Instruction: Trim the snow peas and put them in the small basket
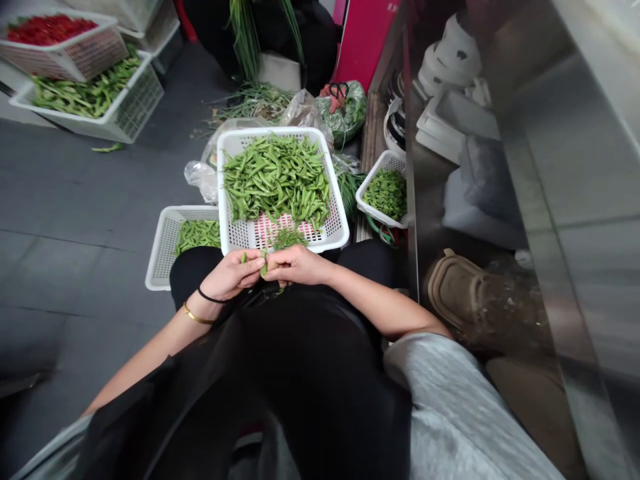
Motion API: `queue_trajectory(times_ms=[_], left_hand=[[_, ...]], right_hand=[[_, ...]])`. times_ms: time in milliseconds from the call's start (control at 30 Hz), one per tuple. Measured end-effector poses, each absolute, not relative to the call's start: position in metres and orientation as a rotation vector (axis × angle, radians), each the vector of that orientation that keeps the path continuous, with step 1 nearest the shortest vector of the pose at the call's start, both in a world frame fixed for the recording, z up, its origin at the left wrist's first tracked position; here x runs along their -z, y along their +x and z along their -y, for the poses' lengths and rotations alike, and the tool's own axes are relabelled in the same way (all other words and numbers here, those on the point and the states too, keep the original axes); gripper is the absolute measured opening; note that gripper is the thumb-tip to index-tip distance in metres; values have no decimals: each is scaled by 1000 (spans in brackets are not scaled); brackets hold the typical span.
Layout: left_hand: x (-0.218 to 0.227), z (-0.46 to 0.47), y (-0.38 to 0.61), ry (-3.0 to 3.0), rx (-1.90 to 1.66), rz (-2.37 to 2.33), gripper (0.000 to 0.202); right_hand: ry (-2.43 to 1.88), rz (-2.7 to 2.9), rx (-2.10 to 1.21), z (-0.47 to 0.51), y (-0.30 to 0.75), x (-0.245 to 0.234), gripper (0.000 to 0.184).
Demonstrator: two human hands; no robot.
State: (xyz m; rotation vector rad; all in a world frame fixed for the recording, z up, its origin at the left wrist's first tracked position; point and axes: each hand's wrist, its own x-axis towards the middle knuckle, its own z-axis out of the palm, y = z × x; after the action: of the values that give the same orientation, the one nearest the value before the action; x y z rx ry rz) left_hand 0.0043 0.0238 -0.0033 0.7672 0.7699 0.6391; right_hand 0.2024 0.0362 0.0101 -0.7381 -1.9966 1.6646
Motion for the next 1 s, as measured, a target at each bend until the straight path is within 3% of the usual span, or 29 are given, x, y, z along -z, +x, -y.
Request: queue_trajectory(times_ms=[100, 233, 567, 667, 833, 900, 1000], left_hand=[[1, -25, 0, 801, -619, -734, 28], [-1, -24, 2, 816, -596, -736, 27], [-8, -21, 10, 826, -868, -907, 27], [-8, -17, 13, 854, -890, -938, 28], [-8, -10, 13, 875, -850, -895, 31], [-10, -10, 10, 868, -822, -878, 30], [-12, -11, 4, 814, -781, -860, 29]], right_hand=[[-869, 1775, -1791, -34, 206, -10, 28], [-930, 1841, -1696, -33, 208, -16, 27], [-1030, 2354, -732, -16, 205, -27, 24], [-898, 2436, -864, -17, 198, -23, 28], [-736, 2067, -1676, -27, 201, -25, 27], [-893, 1813, -1669, -34, 211, -28, 29], [-1126, 1656, -1376, -41, 229, -35, 31]])
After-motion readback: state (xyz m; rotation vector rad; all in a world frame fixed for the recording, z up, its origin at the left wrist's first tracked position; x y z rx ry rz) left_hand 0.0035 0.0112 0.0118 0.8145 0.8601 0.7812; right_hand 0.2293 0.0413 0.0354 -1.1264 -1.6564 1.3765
